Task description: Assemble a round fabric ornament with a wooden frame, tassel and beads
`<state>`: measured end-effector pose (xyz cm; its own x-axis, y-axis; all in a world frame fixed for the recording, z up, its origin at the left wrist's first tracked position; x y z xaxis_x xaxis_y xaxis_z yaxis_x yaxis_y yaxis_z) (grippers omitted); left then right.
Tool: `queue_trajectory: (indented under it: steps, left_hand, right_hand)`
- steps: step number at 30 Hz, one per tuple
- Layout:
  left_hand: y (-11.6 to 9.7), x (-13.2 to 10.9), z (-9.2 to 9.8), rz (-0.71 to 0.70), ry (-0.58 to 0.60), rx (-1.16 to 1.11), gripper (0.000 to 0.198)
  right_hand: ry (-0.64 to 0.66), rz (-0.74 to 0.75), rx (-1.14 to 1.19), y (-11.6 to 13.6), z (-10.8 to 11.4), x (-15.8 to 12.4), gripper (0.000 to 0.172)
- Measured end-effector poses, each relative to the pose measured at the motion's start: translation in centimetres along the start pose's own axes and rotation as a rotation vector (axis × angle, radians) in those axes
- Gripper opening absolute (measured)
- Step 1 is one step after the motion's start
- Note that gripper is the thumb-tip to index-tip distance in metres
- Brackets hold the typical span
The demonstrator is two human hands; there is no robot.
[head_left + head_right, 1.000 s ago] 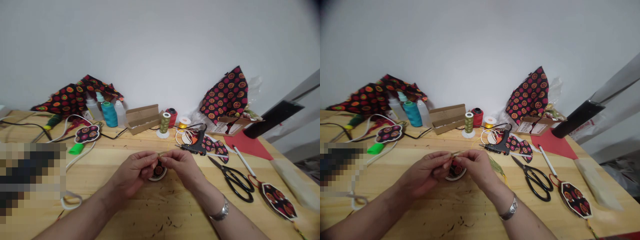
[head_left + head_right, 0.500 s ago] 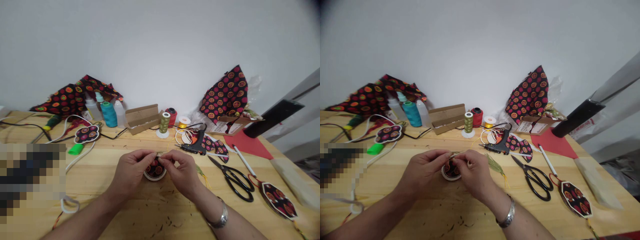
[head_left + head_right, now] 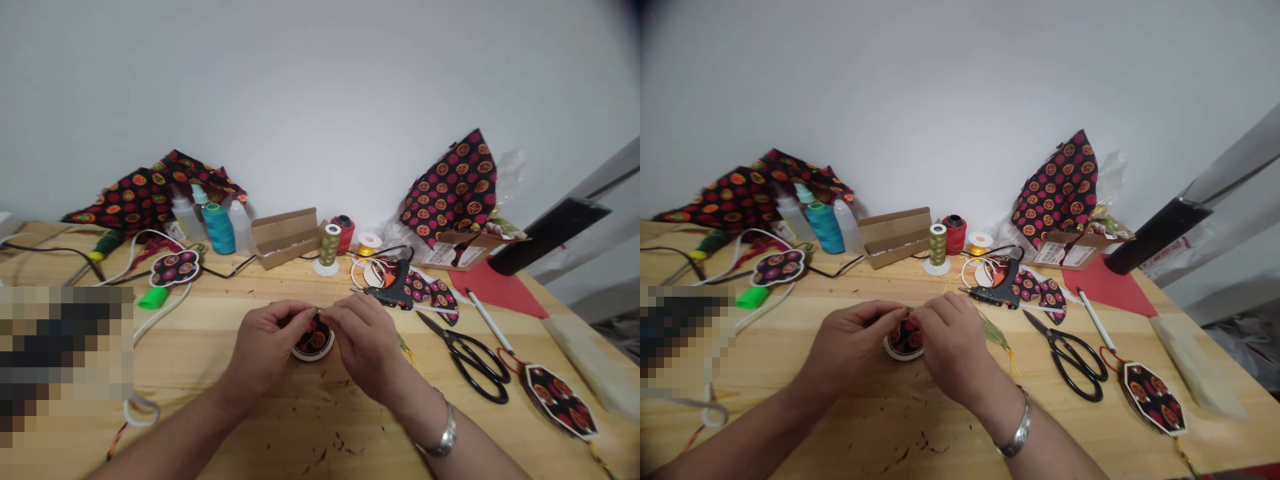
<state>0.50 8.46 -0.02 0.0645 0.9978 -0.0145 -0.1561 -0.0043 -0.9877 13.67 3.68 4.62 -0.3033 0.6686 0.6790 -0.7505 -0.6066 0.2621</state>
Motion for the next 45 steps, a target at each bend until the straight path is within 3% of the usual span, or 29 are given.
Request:
queue_trajectory:
  steps: [5, 9, 14, 21, 25, 33, 45]
  left_hand:
    - [0.0, 0.0, -0.7, -0.003, 0.069, 0.004, 0.01]
    - [-0.1, -0.2, -1.7, -0.012, 0.188, 0.004, 0.012]
    - [0.2, -0.5, -2.4, 0.008, 0.28, 0.022, 0.013]
    - [1.1, -0.5, -2.8, 0.158, 0.347, -0.158, 0.012]
    - [1.6, -0.5, -2.7, 0.22, 0.346, -0.296, 0.012]
    - [2.4, -0.2, -2.9, 0.292, 0.31, -0.48, 0.013]
    - [0.7, -0.1, -0.9, 0.09, 0.125, -0.203, 0.009]
  right_hand:
    - [0.005, 0.124, -0.135, 0.6, 0.5, 0.0, 0.022]
    - [0.006, 0.083, -0.069, 0.0, 0.7, 0.1, 0.022]
    - [0.059, -0.114, 0.273, -2.2, -0.2, 0.6, 0.015]
    - [0.166, -0.595, 0.7, -5.4, -2.4, -0.2, 0.007]
    - [0.184, -0.779, 0.826, -5.9, -3.4, -1.0, 0.005]
    - [0.194, -0.817, 0.889, -5.2, -3.8, -1.1, 0.008]
    - [0.19, -0.806, 0.853, -5.1, -3.9, -1.2, 0.01]
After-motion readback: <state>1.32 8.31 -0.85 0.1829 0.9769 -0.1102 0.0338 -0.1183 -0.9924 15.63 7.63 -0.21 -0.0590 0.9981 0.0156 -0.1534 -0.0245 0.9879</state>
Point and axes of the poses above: each hand's wrist, its own x-axis towards the middle knuckle, its own z-axis out of the back of the hand, y = z × x, the point moved 8 cm from there along x, towards the middle knuckle, and after that the axes turned 3 degrees about -x, right-handed, at the moved point
